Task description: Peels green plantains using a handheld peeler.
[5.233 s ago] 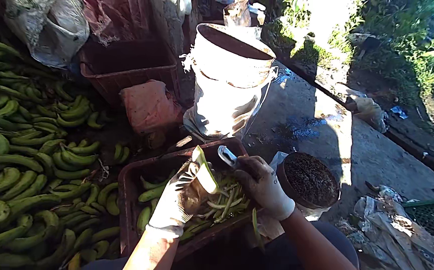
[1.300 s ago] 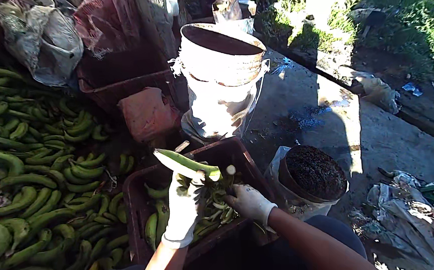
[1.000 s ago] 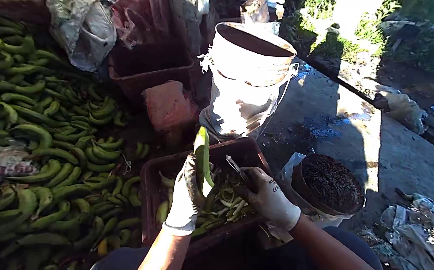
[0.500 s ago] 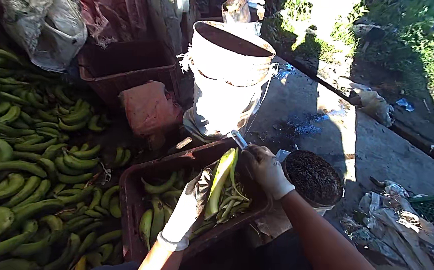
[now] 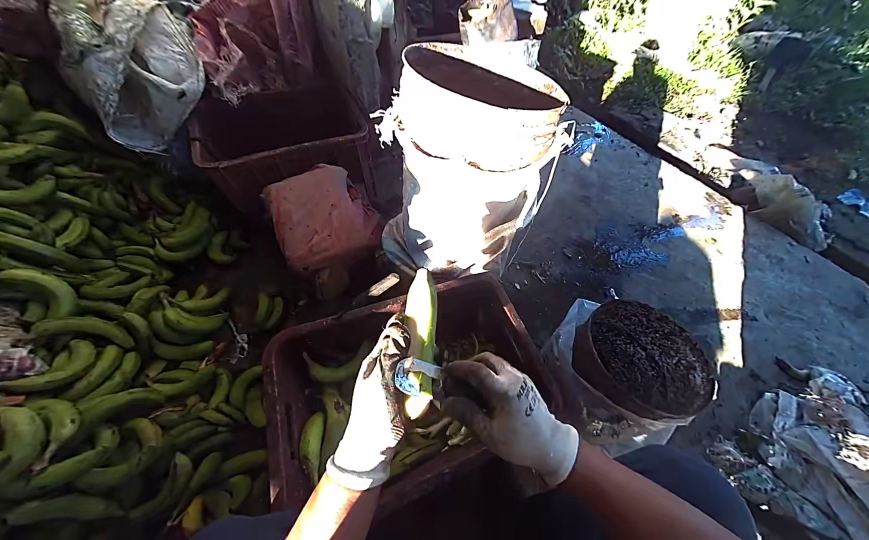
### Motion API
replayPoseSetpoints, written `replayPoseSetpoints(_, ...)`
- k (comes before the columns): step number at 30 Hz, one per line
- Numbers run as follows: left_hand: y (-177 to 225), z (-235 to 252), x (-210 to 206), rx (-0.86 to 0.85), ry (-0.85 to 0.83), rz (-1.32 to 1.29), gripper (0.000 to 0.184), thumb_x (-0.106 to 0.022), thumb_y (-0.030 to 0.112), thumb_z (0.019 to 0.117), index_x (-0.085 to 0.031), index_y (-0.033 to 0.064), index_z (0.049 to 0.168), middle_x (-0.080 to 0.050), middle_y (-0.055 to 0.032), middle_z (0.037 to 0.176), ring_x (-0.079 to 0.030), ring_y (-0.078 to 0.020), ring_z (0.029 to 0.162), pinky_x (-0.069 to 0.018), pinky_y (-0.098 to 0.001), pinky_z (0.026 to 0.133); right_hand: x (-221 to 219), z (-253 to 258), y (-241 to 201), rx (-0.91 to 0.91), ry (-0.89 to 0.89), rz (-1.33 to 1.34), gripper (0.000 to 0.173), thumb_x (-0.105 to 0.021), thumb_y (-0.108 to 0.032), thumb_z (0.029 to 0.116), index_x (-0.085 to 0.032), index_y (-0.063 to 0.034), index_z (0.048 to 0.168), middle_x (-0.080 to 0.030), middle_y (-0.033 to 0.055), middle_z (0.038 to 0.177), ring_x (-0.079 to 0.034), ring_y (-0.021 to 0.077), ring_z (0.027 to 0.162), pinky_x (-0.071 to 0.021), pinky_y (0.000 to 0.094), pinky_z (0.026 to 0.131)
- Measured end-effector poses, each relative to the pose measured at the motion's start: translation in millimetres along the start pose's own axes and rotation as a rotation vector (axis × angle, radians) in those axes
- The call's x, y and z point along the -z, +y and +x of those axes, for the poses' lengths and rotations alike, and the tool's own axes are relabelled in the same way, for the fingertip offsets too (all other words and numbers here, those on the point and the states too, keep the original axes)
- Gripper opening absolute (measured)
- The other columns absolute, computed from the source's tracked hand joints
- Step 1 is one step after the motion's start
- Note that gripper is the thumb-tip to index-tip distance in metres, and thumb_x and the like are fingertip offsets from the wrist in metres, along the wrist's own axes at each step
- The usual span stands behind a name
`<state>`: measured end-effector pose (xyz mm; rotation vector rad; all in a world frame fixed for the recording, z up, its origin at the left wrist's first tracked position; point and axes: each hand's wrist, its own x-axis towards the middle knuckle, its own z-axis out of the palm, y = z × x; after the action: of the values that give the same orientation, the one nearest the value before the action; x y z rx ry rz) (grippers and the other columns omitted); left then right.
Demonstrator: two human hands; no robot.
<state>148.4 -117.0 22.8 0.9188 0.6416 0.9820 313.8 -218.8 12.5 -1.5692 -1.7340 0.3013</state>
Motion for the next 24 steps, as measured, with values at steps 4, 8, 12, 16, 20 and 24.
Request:
replayPoseSetpoints(4,5.7,-5.7,-5.7,0.013,-0.086,0.263,0.035,-0.038,0.022,0.1102,-0.063,0.0058,0.130,-0.070,-0.0030,0.110,-0.068,-0.0080,0.098,-0.0582,-0.0255,0.087,19.0,31.9,27.3,-0.152,0.150,-0.044,0.041,-0.067,-0.047,0.0965,-0.073,-0.0181,0.124,-0.070,0.0074,0.111,-0.067,0.0206,0.102,-0.0573,0.0441,0.089)
replayPoseSetpoints(8,2.5,-4.3,-7.6,0.146,-0.146,0.203,0.042,-0.033,0.033,0.1112,-0.061,0.0101,0.133,-0.070,-0.0054,0.101,-0.068,-0.0120,0.083,-0.0599,-0.0282,0.071,45.1,52.0,58.7,-0.499,0.143,-0.020,0.047,-0.055,-0.059,0.0993,-0.071,-0.0246,0.128,-0.070,0.0026,0.119,-0.066,0.0180,0.110,-0.0545,0.0495,0.097)
replayPoseSetpoints(12,3.0,2.0,-8.2,0.158,-0.055,0.084,0.039,-0.040,0.034,0.1105,-0.059,0.0081,0.133,-0.069,-0.0103,0.097,-0.069,-0.0175,0.079,-0.0611,-0.0331,0.067,45.9,39.5,41.4,-0.433,0.209,0.038,0.048,-0.058,-0.059,0.0984,-0.070,-0.0211,0.126,-0.070,0.0003,0.116,-0.068,0.0117,0.105,-0.0576,0.0410,0.093)
replayPoseSetpoints(16,-5.0,11.0,-2.5,-0.001,0.102,-0.030,0.039,-0.038,0.025,0.1108,-0.050,0.0073,0.144,-0.068,-0.0109,0.112,-0.068,-0.0168,0.094,-0.0605,-0.0344,0.081,18.5,6.1,-2.5,-0.206,0.094,0.142,0.047,-0.066,-0.047,0.0977,-0.069,-0.0117,0.128,-0.069,0.0036,0.116,-0.067,0.0116,0.106,-0.0590,0.0346,0.092)
replayPoseSetpoints(20,-5.8,6.5,-4.3,-0.012,0.189,-0.096,0.037,-0.035,0.020,0.1115,-0.048,0.0045,0.143,-0.067,-0.0120,0.110,-0.069,-0.0175,0.092,-0.0604,-0.0346,0.080,-3.9,-10.3,-12.3,-0.032,0.035,0.052,0.045,-0.067,-0.048,0.0967,-0.071,-0.0146,0.126,-0.070,0.0062,0.112,-0.068,0.0148,0.103,-0.0591,0.0350,0.088)
replayPoseSetpoints(24,5.1,-7.1,-3.7,-0.032,-0.147,0.297,0.040,-0.041,0.019,0.1077,-0.053,0.0019,0.141,-0.068,-0.0046,0.114,-0.067,-0.0080,0.099,-0.0572,-0.0261,0.089,13.9,21.5,11.6,-0.167,0.124,0.041,0.040,-0.066,-0.045,0.0978,-0.073,-0.0168,0.126,-0.071,0.0059,0.113,-0.068,0.0164,0.103,-0.0590,0.0396,0.089)
